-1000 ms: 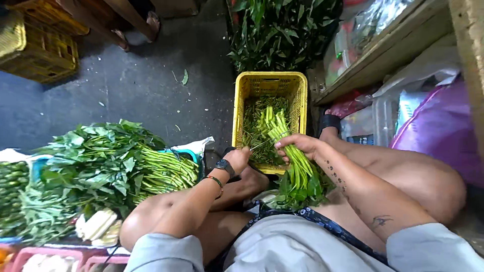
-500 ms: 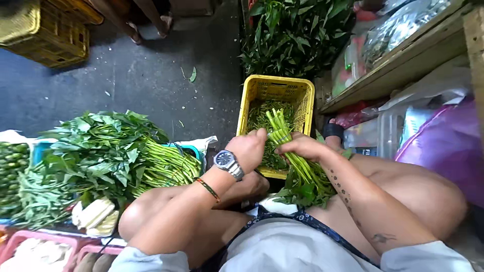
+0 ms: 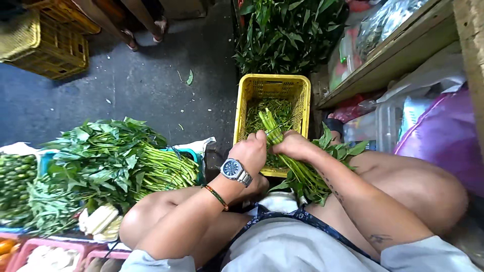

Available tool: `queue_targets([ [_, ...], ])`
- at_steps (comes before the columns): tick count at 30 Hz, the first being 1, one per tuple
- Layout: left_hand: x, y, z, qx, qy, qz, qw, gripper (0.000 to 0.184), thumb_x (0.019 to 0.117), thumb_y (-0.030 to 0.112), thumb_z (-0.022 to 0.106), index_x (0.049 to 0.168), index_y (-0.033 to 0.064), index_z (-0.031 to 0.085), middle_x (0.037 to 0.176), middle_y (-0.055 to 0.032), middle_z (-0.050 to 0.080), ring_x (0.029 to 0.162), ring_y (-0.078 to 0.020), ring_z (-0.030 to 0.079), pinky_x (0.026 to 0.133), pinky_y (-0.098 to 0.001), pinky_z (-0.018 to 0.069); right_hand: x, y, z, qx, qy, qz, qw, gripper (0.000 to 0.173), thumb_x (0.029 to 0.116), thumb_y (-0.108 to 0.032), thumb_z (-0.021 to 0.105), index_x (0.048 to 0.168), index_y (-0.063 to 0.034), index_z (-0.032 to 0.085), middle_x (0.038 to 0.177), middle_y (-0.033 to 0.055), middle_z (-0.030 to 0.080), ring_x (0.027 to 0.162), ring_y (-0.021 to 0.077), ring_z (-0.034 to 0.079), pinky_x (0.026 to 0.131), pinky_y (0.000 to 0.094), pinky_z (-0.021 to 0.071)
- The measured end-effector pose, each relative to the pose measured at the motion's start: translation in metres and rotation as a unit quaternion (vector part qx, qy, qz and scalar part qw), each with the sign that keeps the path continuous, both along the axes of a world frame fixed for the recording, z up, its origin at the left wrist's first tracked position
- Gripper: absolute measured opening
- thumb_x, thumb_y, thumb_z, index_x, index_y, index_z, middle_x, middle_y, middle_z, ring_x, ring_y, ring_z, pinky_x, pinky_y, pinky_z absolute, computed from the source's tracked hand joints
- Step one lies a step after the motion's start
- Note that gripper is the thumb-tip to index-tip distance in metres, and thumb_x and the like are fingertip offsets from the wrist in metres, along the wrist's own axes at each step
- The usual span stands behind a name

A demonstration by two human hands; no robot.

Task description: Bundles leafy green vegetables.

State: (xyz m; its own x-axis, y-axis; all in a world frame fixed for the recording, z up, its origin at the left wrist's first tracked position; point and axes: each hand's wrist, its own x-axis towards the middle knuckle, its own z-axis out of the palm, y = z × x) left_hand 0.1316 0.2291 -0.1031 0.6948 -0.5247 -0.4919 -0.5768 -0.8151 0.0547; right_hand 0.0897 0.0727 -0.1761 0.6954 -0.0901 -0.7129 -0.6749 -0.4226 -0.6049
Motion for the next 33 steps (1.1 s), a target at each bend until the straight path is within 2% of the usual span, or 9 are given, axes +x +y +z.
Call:
queue_targets([
  [5,-0.003,-0.008,-0.014,0.015,-0.002,0.024,1.000,0.019,0.1040,0.009,0.047,0.121,0.0049,0.054,0.110,-0.0176,0.067,0.082,-0.0356,0.072,0.067,-0.0497,0.0595,0.000,0.008,0.003,-0.068,0.016,0.028,0.997,0.049,0.0797,-0.046,0.082,0.103,-0.0062,0.068,0.089,0.0161,0.068,0.086,0.0344,0.067,0.072,0.0612,0.0529],
  [10,-0.004,0.000,0.001,0.065,0.061,0.061,0.994,0.022,0.1054,0.011,0.045,0.126,0.0057,0.052,0.113,-0.0188,0.066,0.092,-0.0378,0.072,0.074,-0.0529,0.0589,-0.003,0.011,0.014,-0.122,0.014,0.040,0.992,0.049,0.0771,-0.050,0.080,0.101,-0.0088,0.070,0.087,0.0149,0.069,0.084,0.0352,0.068,0.069,0.0613,0.0525],
  [13,-0.004,-0.006,0.008,0.075,0.089,0.090,0.989,0.025,0.1046,0.011,0.047,0.128,0.0058,0.054,0.113,-0.0186,0.068,0.098,-0.0393,0.070,0.079,-0.0560,0.0580,-0.005,0.020,0.014,-0.175,0.012,0.063,0.982,0.052,0.0786,-0.052,0.077,0.105,-0.0088,0.069,0.092,0.0161,0.070,0.090,0.0368,0.069,0.072,0.0618,0.0533],
  [16,0.000,-0.018,0.002,0.058,0.083,0.086,0.991,0.023,0.1034,0.010,0.047,0.124,0.0044,0.055,0.105,-0.0200,0.070,0.096,-0.0407,0.071,0.077,-0.0593,0.0576,-0.005,0.026,0.016,-0.207,0.006,0.078,0.975,0.043,0.0835,-0.043,0.076,0.109,-0.0089,0.069,0.097,0.0183,0.071,0.095,0.0397,0.069,0.075,0.0640,0.0532],
  [18,-0.001,-0.013,0.002,0.050,0.081,0.087,0.992,0.022,0.1027,0.010,0.049,0.123,0.0048,0.056,0.101,-0.0205,0.070,0.092,-0.0411,0.071,0.073,-0.0589,0.0579,-0.006,0.022,0.017,-0.215,-0.002,0.062,0.975,0.044,0.0823,-0.045,0.077,0.108,-0.0095,0.070,0.096,0.0177,0.071,0.093,0.0394,0.069,0.074,0.0629,0.0531],
  [22,0.002,0.003,-0.001,0.133,0.120,0.106,0.978,0.031,0.1022,0.011,0.052,0.132,0.0043,0.054,0.112,-0.0223,0.069,0.104,-0.0431,0.069,0.083,-0.0613,0.0558,-0.008,0.015,0.023,-0.219,-0.042,0.022,0.975,0.051,0.0816,-0.049,0.075,0.114,-0.0109,0.071,0.093,0.0167,0.072,0.089,0.0387,0.070,0.071,0.0616,0.0532],
  [26,0.013,0.001,-0.015,0.146,0.138,0.116,0.973,0.033,0.0986,0.010,0.057,0.131,0.0023,0.055,0.112,-0.0239,0.069,0.105,-0.0425,0.069,0.084,-0.0617,0.0557,-0.003,0.019,0.037,-0.223,-0.097,0.007,0.970,0.048,0.0841,-0.049,0.074,0.114,-0.0118,0.069,0.089,0.0150,0.071,0.086,0.0374,0.070,0.069,0.0603,0.0532],
  [30,0.024,0.022,0.006,0.091,0.091,0.146,0.981,0.032,0.1032,0.021,0.053,0.127,0.0012,0.058,0.108,-0.0254,0.069,0.102,-0.0449,0.069,0.084,-0.0648,0.0546,-0.010,0.007,0.035,-0.226,-0.191,-0.044,0.954,0.047,0.0835,-0.045,0.076,0.114,-0.0108,0.069,0.086,0.0137,0.071,0.081,0.0358,0.070,0.066,0.0597,0.0534],
  [33,0.020,0.029,0.046,-0.086,-0.013,0.143,0.986,0.043,0.1102,0.040,0.041,0.132,0.0057,0.055,0.095,-0.0210,0.069,0.086,-0.0418,0.070,0.074,-0.0638,0.0546,-0.010,0.009,0.022,-0.187,-0.270,-0.068,0.942,0.048,0.0817,-0.043,0.079,0.116,-0.0100,0.070,0.090,0.0122,0.073,0.082,0.0336,0.072,0.069,0.0596,0.0560],
])
